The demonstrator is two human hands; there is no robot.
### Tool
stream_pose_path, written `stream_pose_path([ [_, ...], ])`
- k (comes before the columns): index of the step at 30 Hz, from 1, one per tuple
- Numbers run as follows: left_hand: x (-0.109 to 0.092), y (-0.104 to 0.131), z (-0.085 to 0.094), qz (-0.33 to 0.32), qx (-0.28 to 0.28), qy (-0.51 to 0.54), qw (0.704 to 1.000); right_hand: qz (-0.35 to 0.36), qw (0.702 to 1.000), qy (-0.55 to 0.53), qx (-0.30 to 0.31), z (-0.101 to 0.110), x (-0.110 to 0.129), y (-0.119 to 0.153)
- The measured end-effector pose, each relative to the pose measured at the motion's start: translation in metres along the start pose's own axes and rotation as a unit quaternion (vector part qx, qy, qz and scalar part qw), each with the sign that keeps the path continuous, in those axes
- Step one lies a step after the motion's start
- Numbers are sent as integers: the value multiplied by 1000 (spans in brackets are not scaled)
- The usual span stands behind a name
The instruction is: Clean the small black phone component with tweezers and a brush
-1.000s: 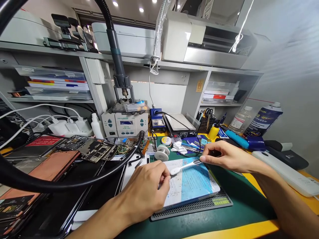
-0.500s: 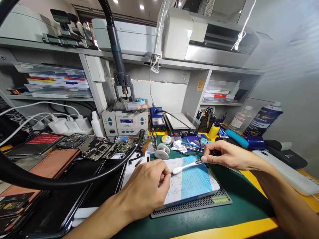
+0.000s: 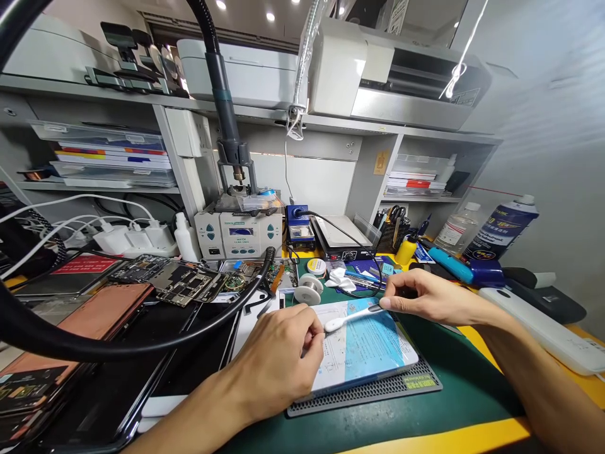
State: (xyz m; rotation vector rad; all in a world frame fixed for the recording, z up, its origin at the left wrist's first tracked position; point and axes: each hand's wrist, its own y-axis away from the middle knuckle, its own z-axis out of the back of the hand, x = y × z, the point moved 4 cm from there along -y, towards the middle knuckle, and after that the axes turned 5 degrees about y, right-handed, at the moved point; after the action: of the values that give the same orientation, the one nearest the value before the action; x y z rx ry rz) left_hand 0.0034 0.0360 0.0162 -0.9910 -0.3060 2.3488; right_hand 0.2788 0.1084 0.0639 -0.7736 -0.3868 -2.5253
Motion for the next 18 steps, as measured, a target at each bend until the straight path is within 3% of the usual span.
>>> stream_pose_path([
  [18,0,0,2,2,19,-4,1000,4,1000,-14,24,-2,3,3],
])
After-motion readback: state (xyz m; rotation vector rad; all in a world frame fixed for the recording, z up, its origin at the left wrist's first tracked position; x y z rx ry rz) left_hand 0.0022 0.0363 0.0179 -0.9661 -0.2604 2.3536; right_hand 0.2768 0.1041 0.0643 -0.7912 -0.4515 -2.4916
